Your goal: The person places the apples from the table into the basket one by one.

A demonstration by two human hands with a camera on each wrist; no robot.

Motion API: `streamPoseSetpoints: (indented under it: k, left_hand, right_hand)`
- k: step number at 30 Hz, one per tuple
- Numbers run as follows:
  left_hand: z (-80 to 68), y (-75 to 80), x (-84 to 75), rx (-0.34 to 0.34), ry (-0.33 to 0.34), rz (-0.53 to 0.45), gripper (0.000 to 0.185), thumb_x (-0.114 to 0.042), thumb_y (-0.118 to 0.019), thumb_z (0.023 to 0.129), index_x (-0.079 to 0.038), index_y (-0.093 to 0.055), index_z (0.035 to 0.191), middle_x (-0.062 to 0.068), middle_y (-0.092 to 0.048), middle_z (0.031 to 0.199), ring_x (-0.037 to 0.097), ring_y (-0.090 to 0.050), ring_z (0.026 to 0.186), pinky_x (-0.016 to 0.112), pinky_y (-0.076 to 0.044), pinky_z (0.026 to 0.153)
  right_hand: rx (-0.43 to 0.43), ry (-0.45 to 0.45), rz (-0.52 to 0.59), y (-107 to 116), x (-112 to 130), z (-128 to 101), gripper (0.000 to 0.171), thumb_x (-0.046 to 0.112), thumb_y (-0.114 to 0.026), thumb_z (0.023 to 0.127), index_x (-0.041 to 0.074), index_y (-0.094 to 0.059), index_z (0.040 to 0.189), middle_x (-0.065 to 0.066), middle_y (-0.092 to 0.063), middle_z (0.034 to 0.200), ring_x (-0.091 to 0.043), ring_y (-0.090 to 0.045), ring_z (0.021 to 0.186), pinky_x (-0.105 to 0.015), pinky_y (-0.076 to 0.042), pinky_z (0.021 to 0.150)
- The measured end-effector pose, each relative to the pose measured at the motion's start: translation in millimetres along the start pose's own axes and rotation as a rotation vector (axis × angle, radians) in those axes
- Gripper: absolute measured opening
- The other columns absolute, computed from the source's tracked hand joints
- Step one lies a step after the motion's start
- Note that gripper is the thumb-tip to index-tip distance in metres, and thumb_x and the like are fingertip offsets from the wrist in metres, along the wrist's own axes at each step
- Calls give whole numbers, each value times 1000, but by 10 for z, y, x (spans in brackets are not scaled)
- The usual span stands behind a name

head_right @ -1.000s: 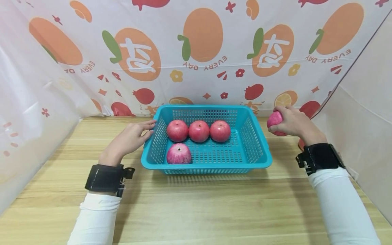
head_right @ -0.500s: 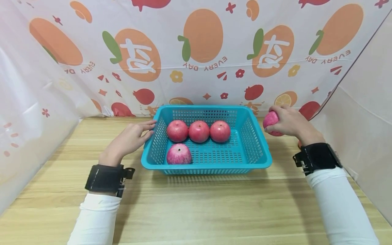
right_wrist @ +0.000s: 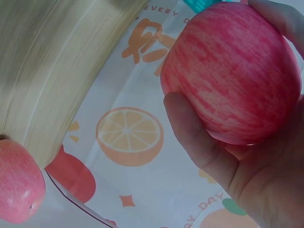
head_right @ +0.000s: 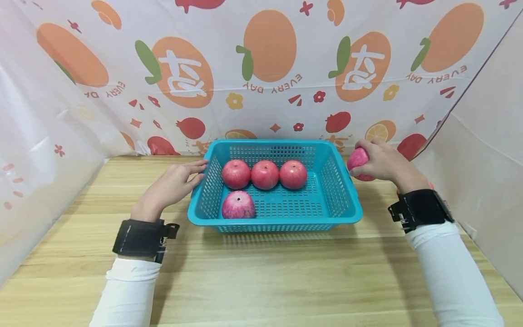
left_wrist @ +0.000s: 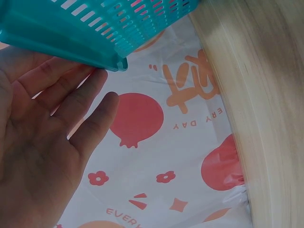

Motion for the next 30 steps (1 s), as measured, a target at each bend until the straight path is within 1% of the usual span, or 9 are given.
streamPoseSetpoints:
  k: [3,5,12,17,23,25,27,30]
  left_hand:
    - [4,13,-8,-3,-1,4,43,-8,-62,101,10,-54,139,26,-49,147,26,-66,86,24,-46,53]
    - [5,17,-11,-1,-1,3,43,-8,-62,101,10,-54,139,26,-49,147,26,-66,82,24,-45,52]
    - [-8,9,0,5,7,-5,45,-9,-63,101,10,-53,140,26,-50,146,20,-62,72,23,-45,52]
    - [-8,8,2,7,13,-12,46,-9,-63,101,9,-53,141,26,-50,146,17,-57,61,23,-43,50]
    - [-6,4,-2,8,6,-19,46,-9,-64,100,9,-52,141,27,-52,144,15,-57,60,22,-43,50]
    - [-6,4,-1,6,6,-20,46,-9,-63,100,10,-52,141,27,-52,144,17,-58,60,22,-43,50]
    - [-6,7,-4,1,1,-11,45,-8,-63,100,10,-53,140,27,-52,144,20,-63,68,22,-45,52]
    - [-7,13,-9,-6,-6,2,43,-8,-62,101,11,-54,139,26,-51,145,32,-69,89,26,-49,58]
  right_hand:
    - [1,5,3,8,15,6,67,28,-80,83,-1,-47,135,-31,-45,128,-53,-42,112,-61,-55,76]
    - [2,4,6,14,22,10,68,28,-80,83,-1,-47,135,-31,-45,127,-53,-43,111,-61,-55,75]
    - [10,12,1,16,51,26,70,28,-82,81,0,-47,135,-30,-47,125,-52,-44,111,-59,-56,76]
    - [15,8,7,13,53,28,73,28,-83,80,0,-46,136,-30,-47,126,-52,-44,111,-59,-57,76]
    - [18,5,11,17,63,22,71,29,-82,81,0,-47,135,-31,-46,126,-53,-43,112,-60,-56,76]
    - [17,7,14,21,77,21,72,30,-82,81,0,-47,136,-31,-46,127,-52,-42,112,-60,-56,76]
    - [12,17,13,25,103,26,71,31,-82,81,0,-48,135,-31,-47,128,-52,-43,113,-61,-55,78]
    - [1,38,7,31,153,38,70,31,-83,80,0,-50,133,-30,-48,127,-50,-44,113,-61,-54,79]
Point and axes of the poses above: each hand's wrist, its own z-axis towards the middle knuckle, its own y-axis out of the back of the hand, x = y × z, the point moved 7 cm from there along z, towards the middle knuckle
